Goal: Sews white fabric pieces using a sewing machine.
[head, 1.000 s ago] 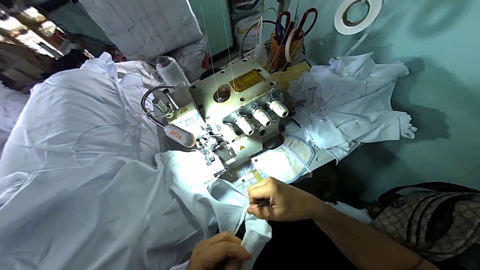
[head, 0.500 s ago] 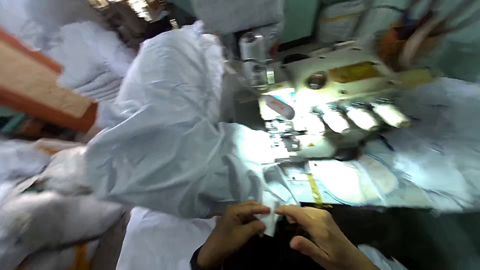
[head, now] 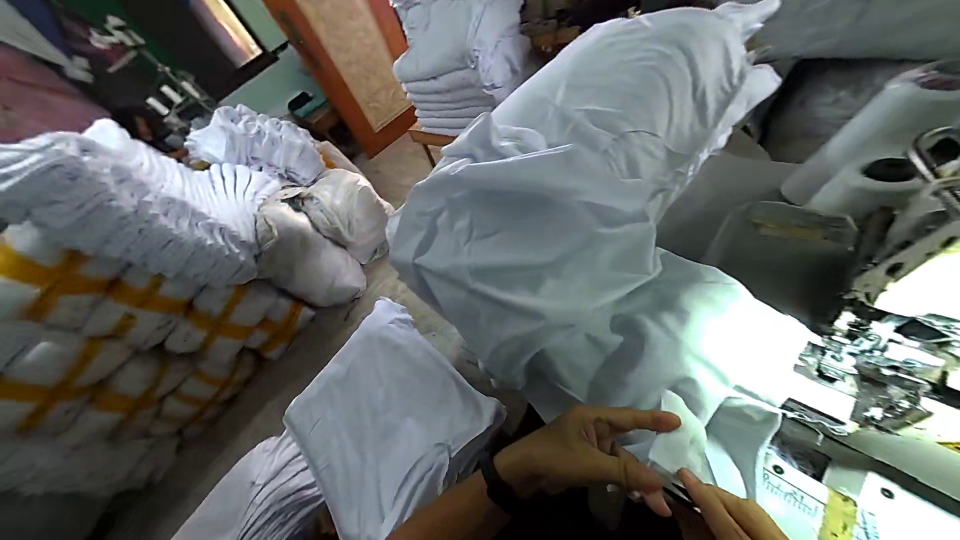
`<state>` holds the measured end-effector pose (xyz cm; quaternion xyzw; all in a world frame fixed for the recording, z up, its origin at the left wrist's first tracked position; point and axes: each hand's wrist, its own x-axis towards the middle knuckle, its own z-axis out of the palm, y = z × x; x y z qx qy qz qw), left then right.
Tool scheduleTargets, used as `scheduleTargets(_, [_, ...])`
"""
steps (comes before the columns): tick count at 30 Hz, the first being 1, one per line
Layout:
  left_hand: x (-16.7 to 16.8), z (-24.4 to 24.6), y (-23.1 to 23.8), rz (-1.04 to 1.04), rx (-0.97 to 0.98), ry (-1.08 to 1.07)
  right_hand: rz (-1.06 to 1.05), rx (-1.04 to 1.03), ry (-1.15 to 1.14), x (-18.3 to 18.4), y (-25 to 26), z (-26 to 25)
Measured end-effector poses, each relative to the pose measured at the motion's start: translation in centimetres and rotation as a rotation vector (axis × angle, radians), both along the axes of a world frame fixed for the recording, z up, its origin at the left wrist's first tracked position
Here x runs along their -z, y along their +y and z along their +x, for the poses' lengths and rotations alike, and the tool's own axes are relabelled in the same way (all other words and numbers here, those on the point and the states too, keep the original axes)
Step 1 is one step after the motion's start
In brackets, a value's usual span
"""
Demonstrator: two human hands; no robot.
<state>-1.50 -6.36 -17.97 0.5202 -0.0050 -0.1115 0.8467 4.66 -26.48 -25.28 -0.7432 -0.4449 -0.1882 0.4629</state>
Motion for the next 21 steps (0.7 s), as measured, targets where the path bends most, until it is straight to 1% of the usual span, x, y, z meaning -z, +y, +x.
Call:
scheduleTargets(3, [-0.6, 0.0, 0.2, -0.009, -0.011, -0.004, 0.020, 0.010, 0.004, 0.4, -0.2, 0.1])
scheduleTargets(9, [-0.8, -0.2, -0.9, 0.076, 0.004, 0.043, 0.053, -0.037, -0.005, 0.6, 0.5, -0.1])
scheduleTargets(13, [-0.3, -0.3, -0.9, 0.125, 0.003, 0.027, 0.090, -0.129, 0.103, 0.5, 0.7, -0.2])
scheduleTargets(14, [-0.1, -0.2, -0.7, 0.166, -0.013, -0.005, 0.100, -0.144, 0.141, 0.3, 0.8, -0.2])
scheduleTargets(15, [0.1, -0.1, -0.7, 0.249, -0.057, -0.062, 0.097, -0.147, 0.179, 0.0, 0.7, -0.1])
scheduleTargets(17, [0.4, 0.0, -0.7, 0.493, -0.204, -0.251, 0.080, -0.106, 0.258, -0.4, 0.4, 0.7])
scheduleTargets(18, [0.5, 0.0, -0.7, 0.571, -0.275, -0.327, 0.094, -0.096, 0.317, -0.4, 0.2, 1.5])
scheduleTargets(19, [0.4, 0.0, -0.6, 0.595, -0.309, -0.368, 0.126, -0.104, 0.380, -0.3, 0.0, 2.4])
scheduleTargets(20, [0.0, -0.2, -0.5, 0.567, -0.314, -0.385, 0.161, -0.129, 0.440, -0.3, -0.2, 3.4])
scheduleTargets(21, [-0.3, -0.4, -0.6, 0.483, -0.307, -0.389, 0.186, -0.156, 0.489, -0.1, -0.5, 4.3])
